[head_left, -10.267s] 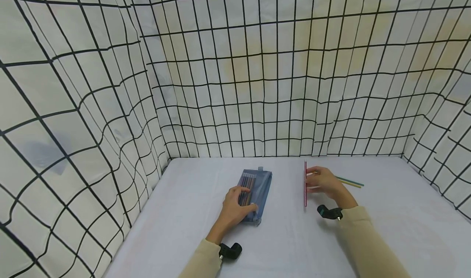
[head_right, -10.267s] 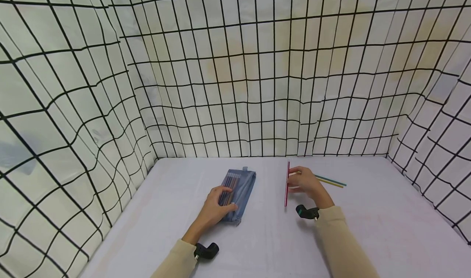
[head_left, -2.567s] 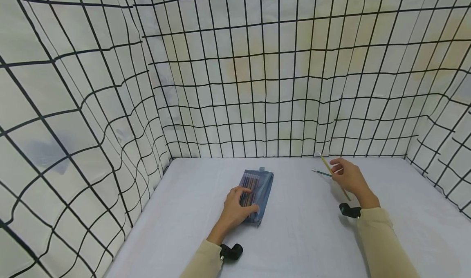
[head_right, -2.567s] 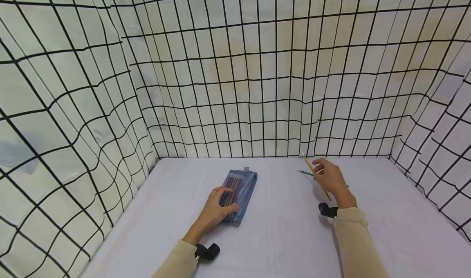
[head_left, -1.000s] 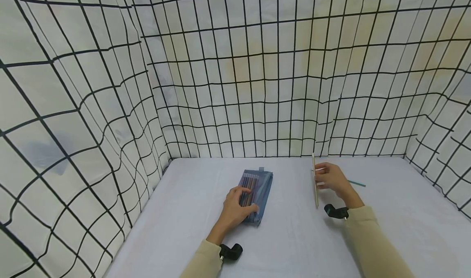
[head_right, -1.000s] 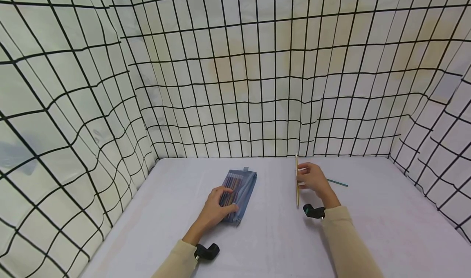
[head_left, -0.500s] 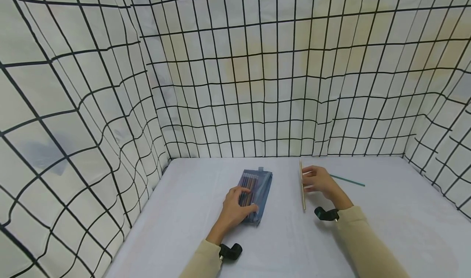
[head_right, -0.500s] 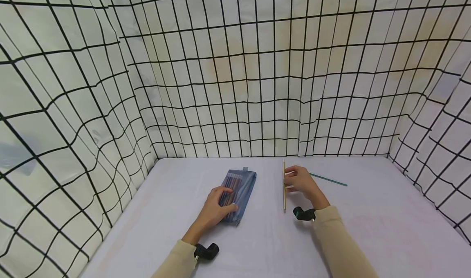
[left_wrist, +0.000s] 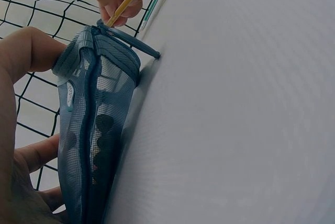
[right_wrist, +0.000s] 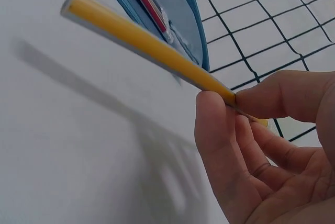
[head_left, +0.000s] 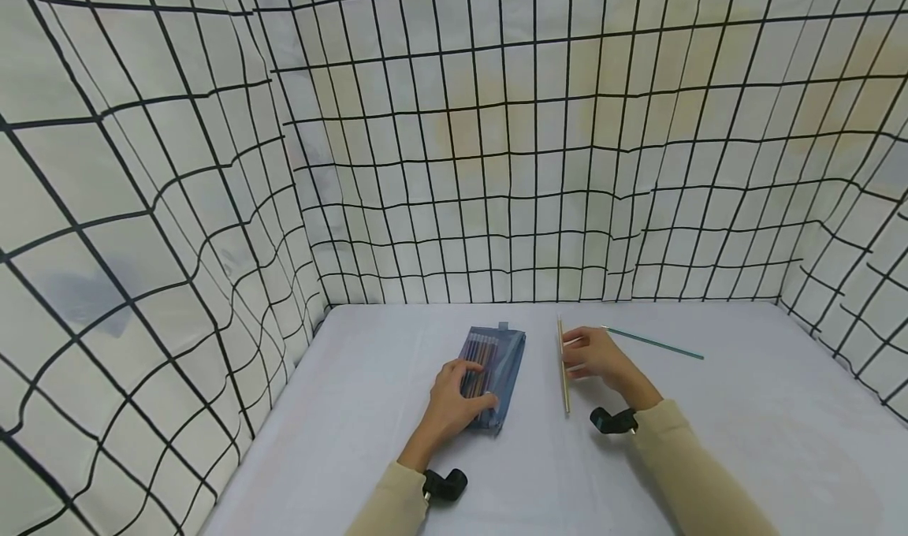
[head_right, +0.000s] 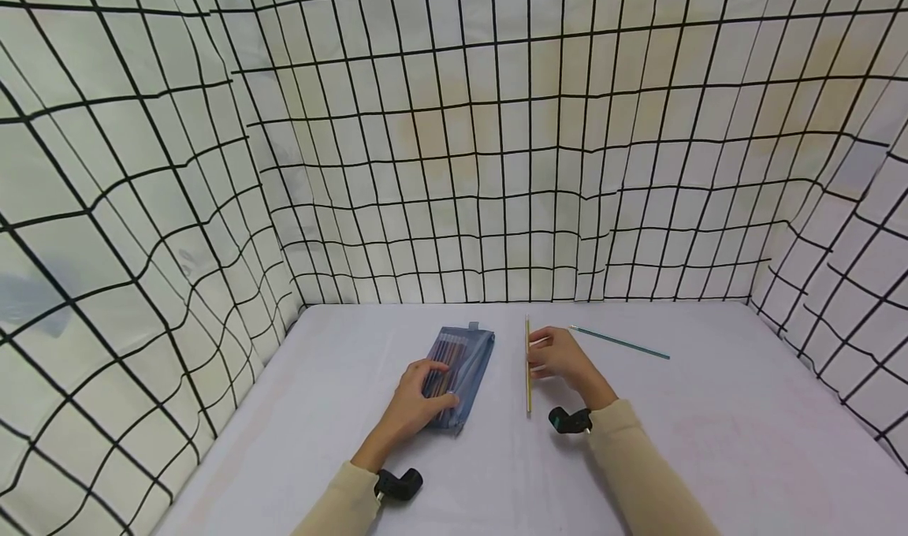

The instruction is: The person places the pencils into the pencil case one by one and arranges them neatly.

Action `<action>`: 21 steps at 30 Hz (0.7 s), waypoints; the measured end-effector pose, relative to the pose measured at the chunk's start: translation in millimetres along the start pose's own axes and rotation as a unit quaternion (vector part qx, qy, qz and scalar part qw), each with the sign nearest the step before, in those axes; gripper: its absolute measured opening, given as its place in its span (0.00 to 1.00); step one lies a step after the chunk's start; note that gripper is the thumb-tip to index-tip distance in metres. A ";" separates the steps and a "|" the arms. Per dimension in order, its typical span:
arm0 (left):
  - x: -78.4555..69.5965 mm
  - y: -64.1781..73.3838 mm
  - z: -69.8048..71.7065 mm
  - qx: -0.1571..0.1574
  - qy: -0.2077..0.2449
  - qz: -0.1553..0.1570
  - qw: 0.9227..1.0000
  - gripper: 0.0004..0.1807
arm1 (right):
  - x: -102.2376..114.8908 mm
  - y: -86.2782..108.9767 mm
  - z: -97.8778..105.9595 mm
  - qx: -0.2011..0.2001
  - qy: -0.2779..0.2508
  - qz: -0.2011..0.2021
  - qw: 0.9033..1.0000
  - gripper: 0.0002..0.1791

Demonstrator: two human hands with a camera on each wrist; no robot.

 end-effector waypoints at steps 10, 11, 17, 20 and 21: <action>-0.8 0.2 0.2 0.000 0.002 -0.001 1.000 0.33 | 6.4 2.2 -19.5 0.016 -0.009 -0.009 1.000 0.22; -0.7 0.1 0.1 -0.001 0.001 -0.001 1.000 0.33 | 6.7 2.5 -21.7 0.019 -0.009 -0.011 1.000 0.22; 0.0 -0.6 -0.4 -0.006 -0.003 0.000 1.000 0.32 | 6.6 3.0 -32.7 0.039 -0.017 -0.012 0.999 0.23; 0.1 -0.7 -0.7 -0.007 -0.003 0.001 1.000 0.32 | 6.3 3.0 -37.3 0.048 -0.021 -0.006 0.999 0.23; 0.1 -0.7 -0.7 -0.007 -0.003 0.001 1.000 0.32 | 6.3 3.0 -38.8 0.051 -0.025 -0.005 0.998 0.23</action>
Point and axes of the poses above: each hand's wrist, its own y-axis away from the middle knuckle, its own z-axis out of the back of the hand, x = y × z, the point moved 4 cm from there along -y, towards the middle knuckle, and after that the axes turned 14 degrees about z, right-handed, at the moved point
